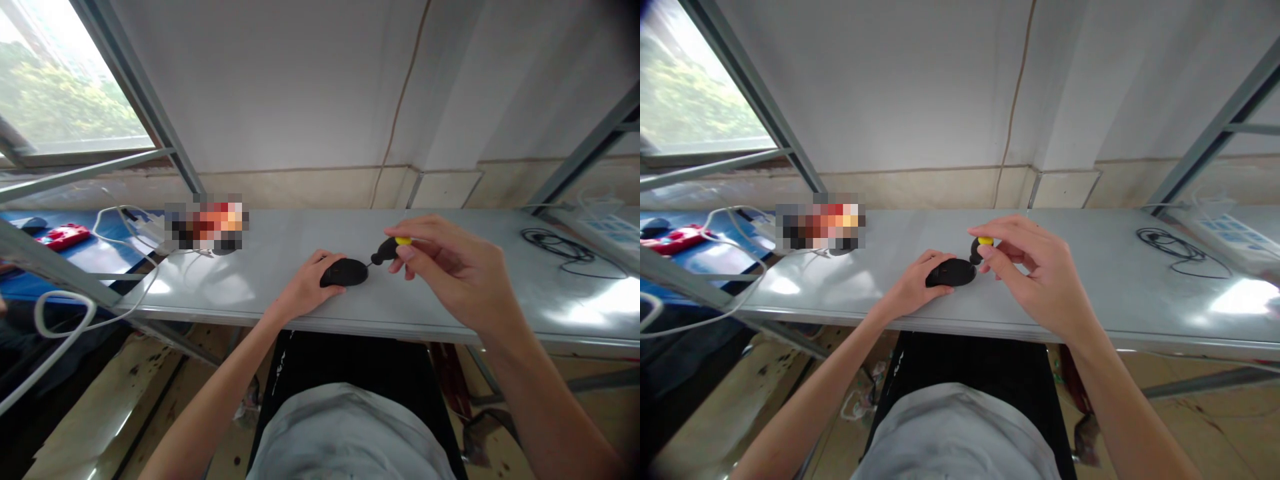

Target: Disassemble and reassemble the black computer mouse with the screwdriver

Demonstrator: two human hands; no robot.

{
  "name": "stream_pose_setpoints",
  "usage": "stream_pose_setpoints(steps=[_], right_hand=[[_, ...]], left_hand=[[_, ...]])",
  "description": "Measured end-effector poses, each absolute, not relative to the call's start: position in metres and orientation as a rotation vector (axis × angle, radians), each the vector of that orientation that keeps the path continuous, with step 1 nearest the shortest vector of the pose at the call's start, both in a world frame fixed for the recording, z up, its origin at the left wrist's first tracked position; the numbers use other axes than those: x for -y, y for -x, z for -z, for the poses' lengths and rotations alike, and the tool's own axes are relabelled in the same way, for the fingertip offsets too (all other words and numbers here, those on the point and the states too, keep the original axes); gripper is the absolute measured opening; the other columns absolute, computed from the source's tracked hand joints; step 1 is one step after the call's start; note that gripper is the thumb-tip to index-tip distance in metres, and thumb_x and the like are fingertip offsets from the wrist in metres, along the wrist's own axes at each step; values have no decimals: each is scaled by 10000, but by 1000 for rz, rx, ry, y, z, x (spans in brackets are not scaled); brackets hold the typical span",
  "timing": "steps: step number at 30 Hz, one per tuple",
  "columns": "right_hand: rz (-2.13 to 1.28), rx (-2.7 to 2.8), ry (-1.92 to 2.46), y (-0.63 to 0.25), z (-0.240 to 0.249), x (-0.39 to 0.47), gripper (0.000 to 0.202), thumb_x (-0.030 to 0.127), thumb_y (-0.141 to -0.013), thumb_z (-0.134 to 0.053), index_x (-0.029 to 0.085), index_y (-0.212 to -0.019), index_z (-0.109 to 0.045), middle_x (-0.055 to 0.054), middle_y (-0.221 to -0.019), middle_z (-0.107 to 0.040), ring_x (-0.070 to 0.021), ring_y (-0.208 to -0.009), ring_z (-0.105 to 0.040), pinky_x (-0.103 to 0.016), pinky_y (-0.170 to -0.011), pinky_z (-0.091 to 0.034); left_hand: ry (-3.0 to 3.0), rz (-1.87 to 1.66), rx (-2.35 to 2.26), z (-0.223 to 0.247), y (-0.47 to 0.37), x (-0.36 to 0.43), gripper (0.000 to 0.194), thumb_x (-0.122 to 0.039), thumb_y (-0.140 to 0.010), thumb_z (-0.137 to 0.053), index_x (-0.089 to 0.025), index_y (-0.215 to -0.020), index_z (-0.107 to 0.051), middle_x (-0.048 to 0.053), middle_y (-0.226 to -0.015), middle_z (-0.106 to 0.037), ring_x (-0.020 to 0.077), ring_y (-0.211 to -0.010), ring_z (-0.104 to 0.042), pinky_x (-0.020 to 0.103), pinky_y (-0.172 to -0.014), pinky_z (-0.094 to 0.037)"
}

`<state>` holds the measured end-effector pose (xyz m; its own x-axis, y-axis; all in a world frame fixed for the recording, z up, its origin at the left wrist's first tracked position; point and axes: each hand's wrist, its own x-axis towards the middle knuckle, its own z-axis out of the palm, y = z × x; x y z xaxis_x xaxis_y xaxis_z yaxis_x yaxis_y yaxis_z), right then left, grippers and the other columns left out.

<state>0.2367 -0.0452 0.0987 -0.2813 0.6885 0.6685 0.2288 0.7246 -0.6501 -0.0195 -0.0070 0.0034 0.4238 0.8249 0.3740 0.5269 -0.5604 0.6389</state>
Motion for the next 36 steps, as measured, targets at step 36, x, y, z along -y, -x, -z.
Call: stream_pose_setpoints(steps=[36], right_hand=[[-498, 1796, 798, -234, -98, 50, 190, 301, -1008, -751, 297, -1193, -797, -36, -1106, -778, -143, -733, -774, -270, -644, -653]], left_hand=[[-2254, -930, -1158, -3, 20, 7, 597, -205, -901, -798, -283, -1456, -593, 75, -1353, -602, 275, -1277, -613, 466, -1184, -483]])
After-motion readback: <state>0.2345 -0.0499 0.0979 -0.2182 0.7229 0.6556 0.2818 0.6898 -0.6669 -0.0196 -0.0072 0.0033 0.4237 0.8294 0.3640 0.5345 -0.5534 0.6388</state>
